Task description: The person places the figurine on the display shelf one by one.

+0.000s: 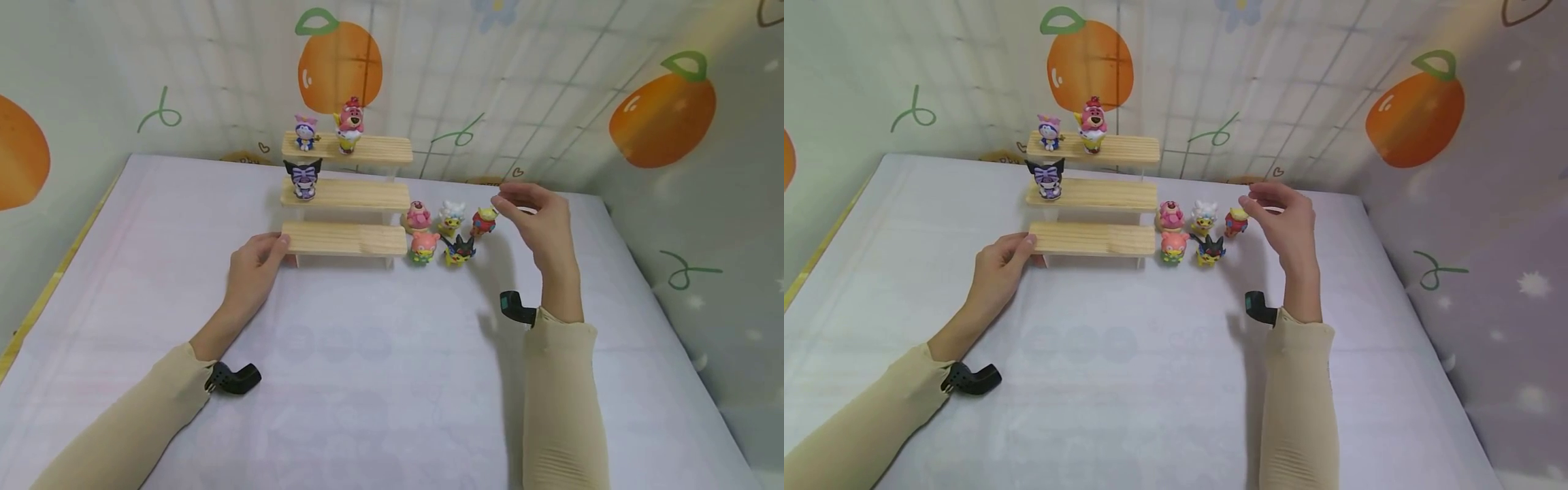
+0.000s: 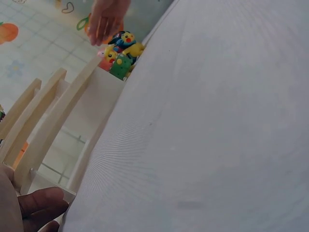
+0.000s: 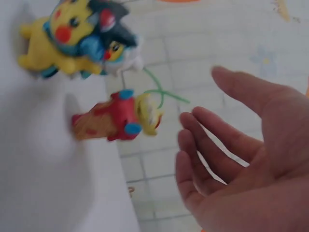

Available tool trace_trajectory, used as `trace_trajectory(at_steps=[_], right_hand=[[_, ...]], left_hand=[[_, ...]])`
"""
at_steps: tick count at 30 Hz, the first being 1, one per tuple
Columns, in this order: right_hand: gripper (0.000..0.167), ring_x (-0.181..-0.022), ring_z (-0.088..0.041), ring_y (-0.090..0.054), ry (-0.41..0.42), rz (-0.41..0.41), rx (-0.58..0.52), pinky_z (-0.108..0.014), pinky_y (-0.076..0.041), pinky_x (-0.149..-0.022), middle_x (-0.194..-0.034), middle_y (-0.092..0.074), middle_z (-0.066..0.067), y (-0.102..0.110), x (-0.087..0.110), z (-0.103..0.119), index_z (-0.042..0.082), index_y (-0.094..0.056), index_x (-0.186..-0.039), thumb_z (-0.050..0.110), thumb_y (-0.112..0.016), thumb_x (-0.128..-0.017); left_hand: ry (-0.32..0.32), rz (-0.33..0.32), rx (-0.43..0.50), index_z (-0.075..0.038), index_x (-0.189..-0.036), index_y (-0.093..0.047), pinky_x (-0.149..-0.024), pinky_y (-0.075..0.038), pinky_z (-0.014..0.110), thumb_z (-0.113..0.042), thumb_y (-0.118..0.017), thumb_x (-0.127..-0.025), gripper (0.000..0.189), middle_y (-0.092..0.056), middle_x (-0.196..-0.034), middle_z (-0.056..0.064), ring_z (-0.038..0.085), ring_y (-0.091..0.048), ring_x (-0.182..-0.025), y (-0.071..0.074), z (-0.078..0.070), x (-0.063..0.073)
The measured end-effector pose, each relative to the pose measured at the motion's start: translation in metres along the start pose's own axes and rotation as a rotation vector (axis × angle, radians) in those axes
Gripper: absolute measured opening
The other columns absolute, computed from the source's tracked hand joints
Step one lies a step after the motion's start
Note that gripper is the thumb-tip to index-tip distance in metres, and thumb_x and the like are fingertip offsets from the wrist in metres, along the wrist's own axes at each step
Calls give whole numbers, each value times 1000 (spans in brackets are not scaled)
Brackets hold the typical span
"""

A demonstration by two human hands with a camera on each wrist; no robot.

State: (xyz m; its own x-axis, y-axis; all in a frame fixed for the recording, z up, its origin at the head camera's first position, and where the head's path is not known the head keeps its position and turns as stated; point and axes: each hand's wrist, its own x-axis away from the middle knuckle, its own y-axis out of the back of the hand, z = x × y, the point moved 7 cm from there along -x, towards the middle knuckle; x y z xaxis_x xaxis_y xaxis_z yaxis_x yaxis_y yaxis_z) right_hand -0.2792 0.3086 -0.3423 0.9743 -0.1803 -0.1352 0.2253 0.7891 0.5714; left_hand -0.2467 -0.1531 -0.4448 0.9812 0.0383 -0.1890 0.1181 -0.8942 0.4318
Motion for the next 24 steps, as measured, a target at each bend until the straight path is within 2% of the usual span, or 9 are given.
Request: trace_trajectory(at_steps=[5,8,15,20,24], right_hand=[[55,-132,-24,-56,-41,175,41,-21,-45,-96,-145,-61,-15,-10,1,-15,6,-59,-145,29,-75,-99],[59,-137,-29,-55,-57,236,36,-22,-45,-98,-149,-59,-17,-17,1,-20,5,-56,-148,23,-78,-97],[64,-138,-28,-54,-110,268,46,-32,-42,-103,-147,-61,-19,-28,-6,-34,4,-53,-151,19,-80,-95],[65,-139,-30,-52,-130,259,49,-43,-41,-112,-144,-63,-22,-29,-7,-41,2,-54,-149,23,-81,-94],[65,-139,-30,-52,-144,250,55,-47,-40,-113,-143,-63,-22,-27,-4,-45,3,-54,-149,26,-81,-95]], left_hand=[[5,2,7,-3,-90,-79,-117,-41,54,-40,-57,-108,47,-69,-138,18,34,-60,-137,0,0,0],[4,3,8,-3,-90,-79,-117,-41,54,-40,-57,-108,47,-69,-138,19,35,-60,-136,0,0,0],[7,-7,6,-2,-91,-79,-116,-41,54,-39,-56,-108,48,-69,-138,19,35,-60,-136,3,2,-1],[9,-6,2,-1,-91,-79,-117,-41,54,-40,-56,-108,48,-68,-138,19,36,-59,-137,3,2,-1],[14,11,6,-2,-92,-79,-118,-40,55,-42,-55,-109,49,-68,-139,19,35,-58,-138,1,3,-1]])
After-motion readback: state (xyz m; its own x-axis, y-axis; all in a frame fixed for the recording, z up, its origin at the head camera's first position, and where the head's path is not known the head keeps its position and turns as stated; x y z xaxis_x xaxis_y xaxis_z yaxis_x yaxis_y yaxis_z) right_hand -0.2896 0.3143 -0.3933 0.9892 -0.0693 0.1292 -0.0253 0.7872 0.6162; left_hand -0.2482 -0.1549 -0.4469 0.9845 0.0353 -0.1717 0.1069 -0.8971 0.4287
